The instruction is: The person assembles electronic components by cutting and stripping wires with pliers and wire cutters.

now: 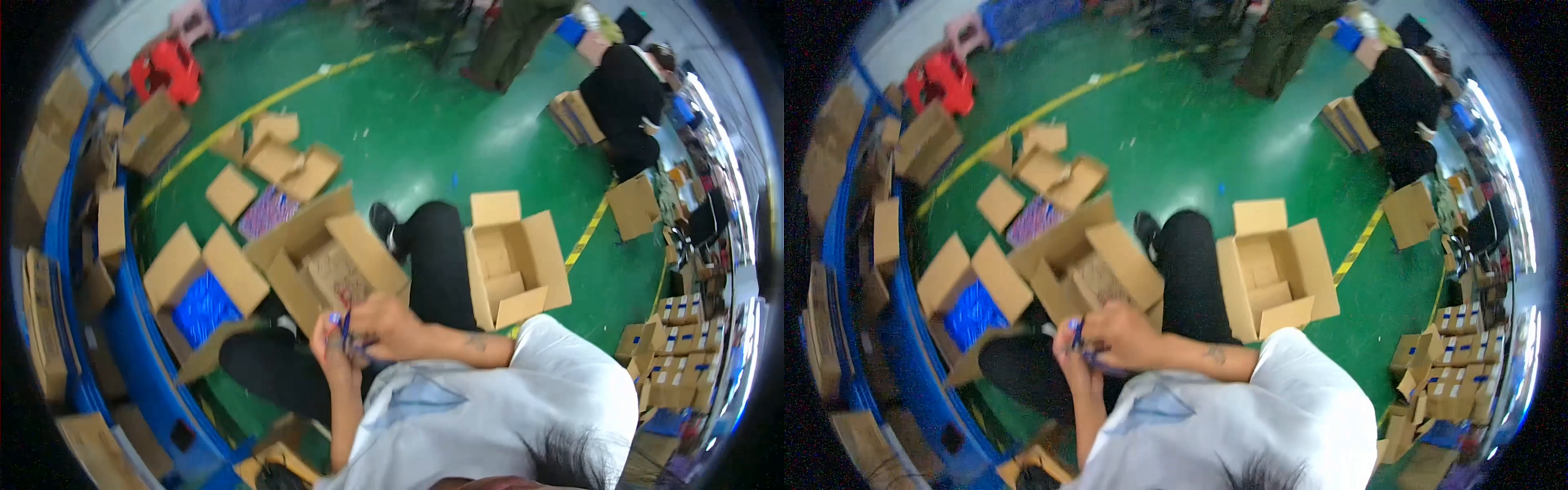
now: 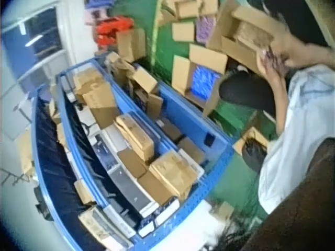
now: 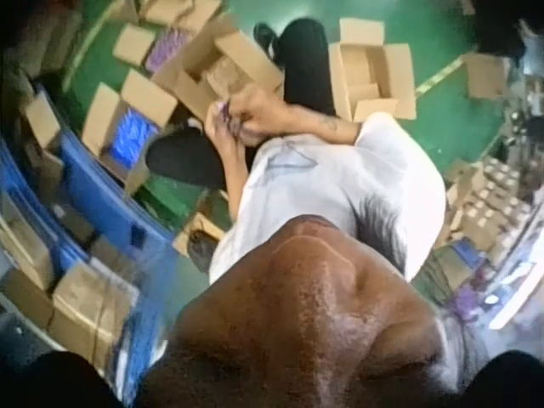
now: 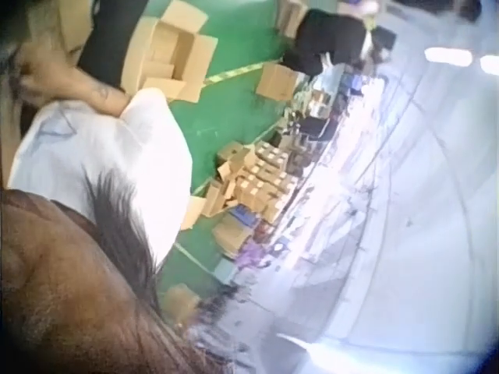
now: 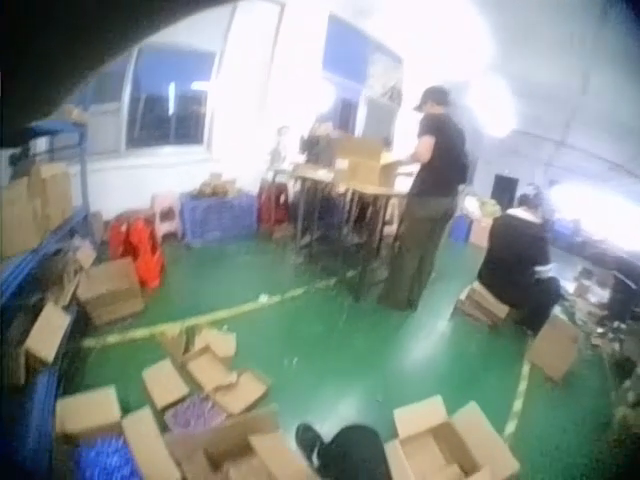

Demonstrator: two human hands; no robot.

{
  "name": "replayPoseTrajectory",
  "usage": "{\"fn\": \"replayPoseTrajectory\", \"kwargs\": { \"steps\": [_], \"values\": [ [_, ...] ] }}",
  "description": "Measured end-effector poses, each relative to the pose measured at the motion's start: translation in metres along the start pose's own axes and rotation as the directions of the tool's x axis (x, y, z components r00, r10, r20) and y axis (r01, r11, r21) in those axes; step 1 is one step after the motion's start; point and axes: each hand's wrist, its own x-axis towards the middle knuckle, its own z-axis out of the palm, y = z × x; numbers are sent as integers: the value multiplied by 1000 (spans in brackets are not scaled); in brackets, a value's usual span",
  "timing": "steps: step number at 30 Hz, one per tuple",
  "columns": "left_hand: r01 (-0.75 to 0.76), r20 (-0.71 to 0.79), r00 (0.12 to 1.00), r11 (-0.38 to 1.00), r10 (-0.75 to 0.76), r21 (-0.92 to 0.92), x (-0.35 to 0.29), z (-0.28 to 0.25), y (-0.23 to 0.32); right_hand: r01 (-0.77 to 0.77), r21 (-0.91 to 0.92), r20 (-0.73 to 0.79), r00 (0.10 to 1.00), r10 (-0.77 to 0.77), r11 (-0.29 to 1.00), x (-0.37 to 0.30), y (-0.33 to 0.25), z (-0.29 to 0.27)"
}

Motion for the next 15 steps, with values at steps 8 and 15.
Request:
{"fn": "replayPoseTrajectory", "kwargs": {
  "steps": [8,15],
  "values": [
    [114,195,974,993,-114,12,4,-14,5,-521,341,168,853,495,782,-6,26,-35],
    [72,229,969,994,-89,81,-1,-18,7,-435,1,242,874,421,901,-3,39,-33]
  ]
}}
